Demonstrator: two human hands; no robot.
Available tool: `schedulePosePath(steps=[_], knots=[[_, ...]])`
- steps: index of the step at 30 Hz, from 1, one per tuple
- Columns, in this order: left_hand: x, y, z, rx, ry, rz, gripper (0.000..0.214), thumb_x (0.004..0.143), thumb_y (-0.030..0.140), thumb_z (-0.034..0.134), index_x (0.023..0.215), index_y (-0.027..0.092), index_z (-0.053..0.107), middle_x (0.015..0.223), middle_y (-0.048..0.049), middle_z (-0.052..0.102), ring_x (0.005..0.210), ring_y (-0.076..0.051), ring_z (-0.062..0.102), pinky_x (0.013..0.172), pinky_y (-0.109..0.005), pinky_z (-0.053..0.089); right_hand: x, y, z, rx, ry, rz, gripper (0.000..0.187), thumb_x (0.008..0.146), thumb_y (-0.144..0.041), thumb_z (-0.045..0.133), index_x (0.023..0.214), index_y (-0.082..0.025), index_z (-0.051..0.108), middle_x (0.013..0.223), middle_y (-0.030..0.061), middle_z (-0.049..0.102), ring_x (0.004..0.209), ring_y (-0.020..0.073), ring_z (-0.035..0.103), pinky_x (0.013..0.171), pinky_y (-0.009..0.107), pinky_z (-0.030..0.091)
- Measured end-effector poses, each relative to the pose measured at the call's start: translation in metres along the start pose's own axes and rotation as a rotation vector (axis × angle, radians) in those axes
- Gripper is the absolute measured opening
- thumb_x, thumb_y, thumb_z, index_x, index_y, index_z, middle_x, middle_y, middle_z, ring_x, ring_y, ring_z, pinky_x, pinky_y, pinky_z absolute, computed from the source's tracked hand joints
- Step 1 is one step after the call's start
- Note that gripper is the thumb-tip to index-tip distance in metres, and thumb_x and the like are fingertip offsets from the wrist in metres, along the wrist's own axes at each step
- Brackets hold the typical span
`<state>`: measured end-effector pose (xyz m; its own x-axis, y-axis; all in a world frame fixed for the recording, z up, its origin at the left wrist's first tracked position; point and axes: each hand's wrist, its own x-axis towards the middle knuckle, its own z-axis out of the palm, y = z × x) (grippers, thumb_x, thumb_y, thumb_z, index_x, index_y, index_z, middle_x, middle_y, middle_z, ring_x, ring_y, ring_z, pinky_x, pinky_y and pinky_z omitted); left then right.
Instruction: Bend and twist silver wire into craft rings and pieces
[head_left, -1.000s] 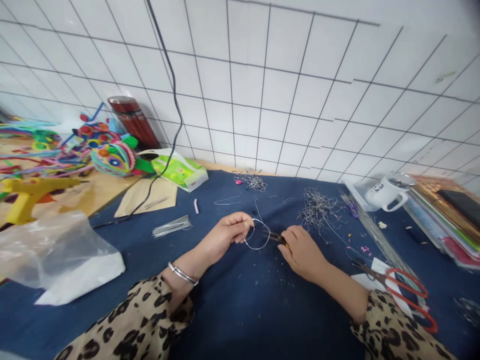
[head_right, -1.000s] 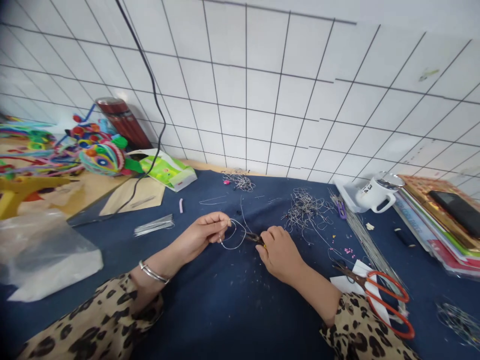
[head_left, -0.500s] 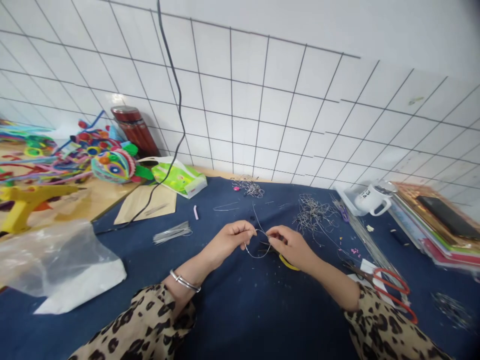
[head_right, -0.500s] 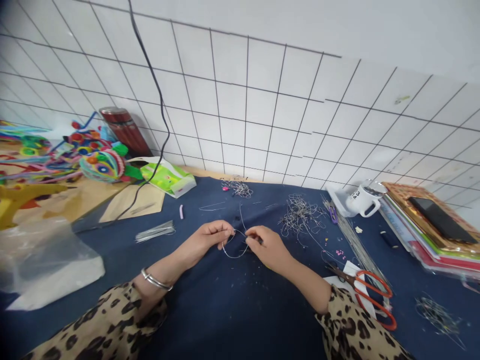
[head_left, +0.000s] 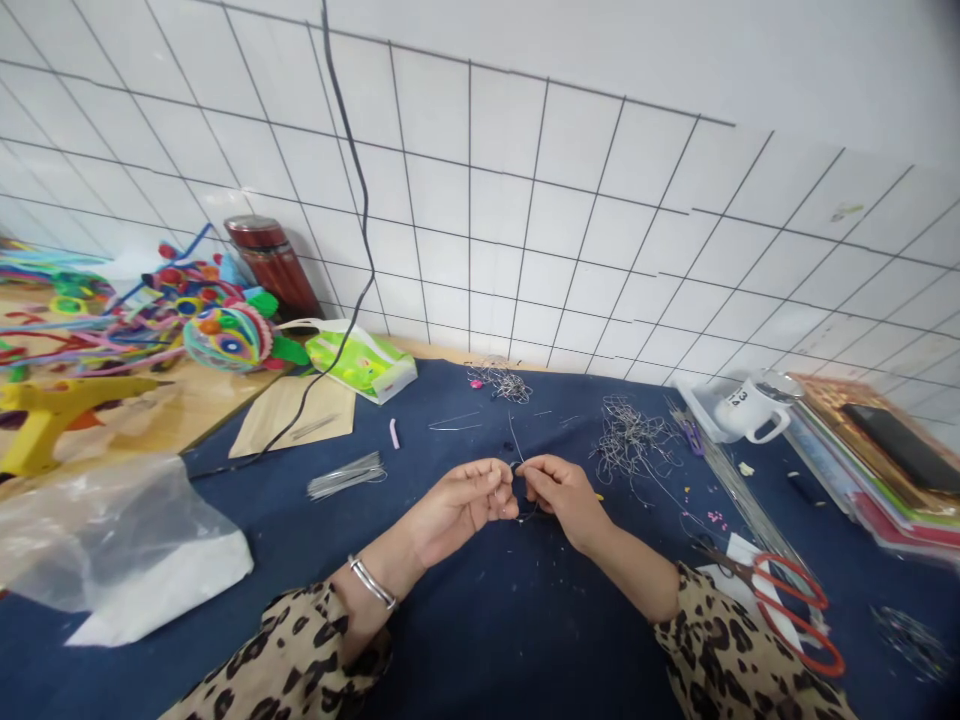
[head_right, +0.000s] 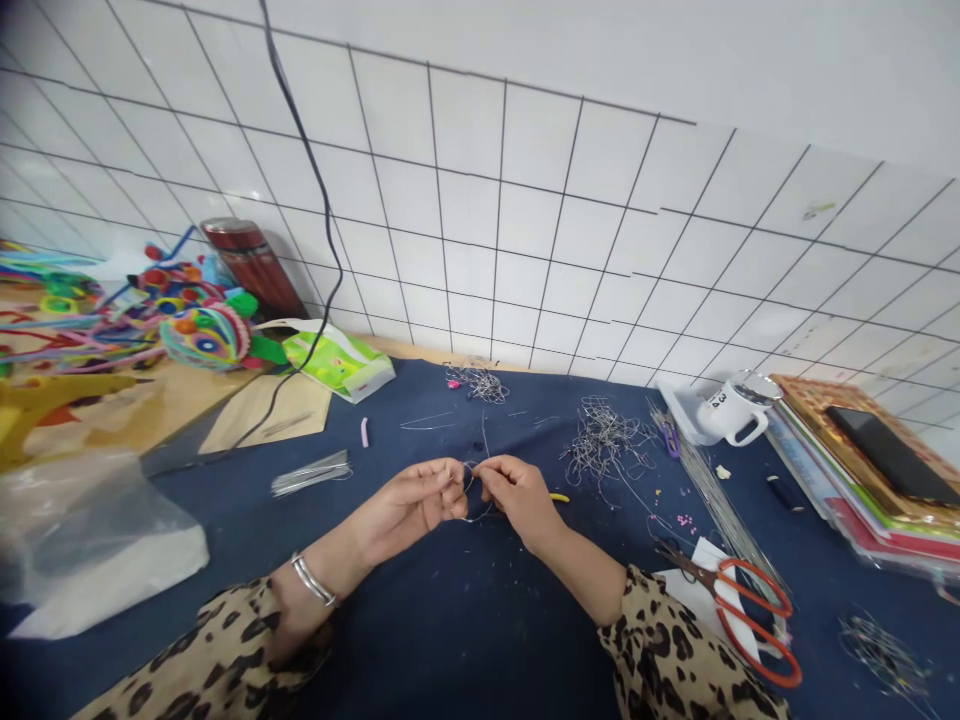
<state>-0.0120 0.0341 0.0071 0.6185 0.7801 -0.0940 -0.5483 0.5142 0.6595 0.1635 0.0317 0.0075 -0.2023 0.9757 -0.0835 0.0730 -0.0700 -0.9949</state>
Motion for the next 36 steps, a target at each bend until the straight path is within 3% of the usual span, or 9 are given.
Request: schedulePosePath(steps=[8,26,32,36], knots=[[0.003,-0.004,-0.009,0.122,0.056,0.018,0.015,0.077,0.022,0.064,0.085,0.011,0.06,0.064,-0.001,0.058,0.063,-0.013,0.06,0.073,-0.032,0.047,-0.003,0.004,-0.007,0.0,0.037,-0.052,0.025,0.08,-0.039,0.054,0.088,-0.018,0.064,0.058,-0.0023,0.052,0.048,0.007,0.038,0.045,0.02,0.028],[0.007,0.002,-0.016,0.354,0.187,0.107,0.017,0.078,0.026,0.063,0.084,0.011,0.059,0.06,-0.0011,0.059,0.056,-0.011,0.057,0.061,-0.024,0.046,-0.005,0.006,-0.003,0.135,0.015,-0.022,0.024,0.078,-0.038,0.057,0.085,-0.016,0.063,0.061,-0.0002,0.058,0.047,0.0059,0.037,0.044,0.02,0.025],[0.007,0.008,-0.024,0.319,0.099,0.038,0.014,0.081,0.023,0.059,0.089,0.011,0.059,0.066,-0.0021,0.06,0.062,-0.011,0.059,0.066,-0.025,0.047,-0.002,0.011,-0.006,0.159,0.026,-0.005,0.023,0.076,-0.037,0.058,0.083,-0.015,0.063,0.062,0.0003,0.059,0.046,0.0051,0.036,0.043,0.02,0.023],[0.008,0.011,-0.032,0.34,0.048,-0.017,0.024,0.076,0.018,0.065,0.098,0.011,0.059,0.078,-0.0047,0.063,0.073,-0.014,0.062,0.073,-0.028,0.047,0.002,0.015,-0.009,0.195,0.032,0.012,0.023,0.076,-0.037,0.058,0.084,-0.015,0.062,0.061,-0.0002,0.058,0.044,0.0045,0.033,0.042,0.019,0.02]])
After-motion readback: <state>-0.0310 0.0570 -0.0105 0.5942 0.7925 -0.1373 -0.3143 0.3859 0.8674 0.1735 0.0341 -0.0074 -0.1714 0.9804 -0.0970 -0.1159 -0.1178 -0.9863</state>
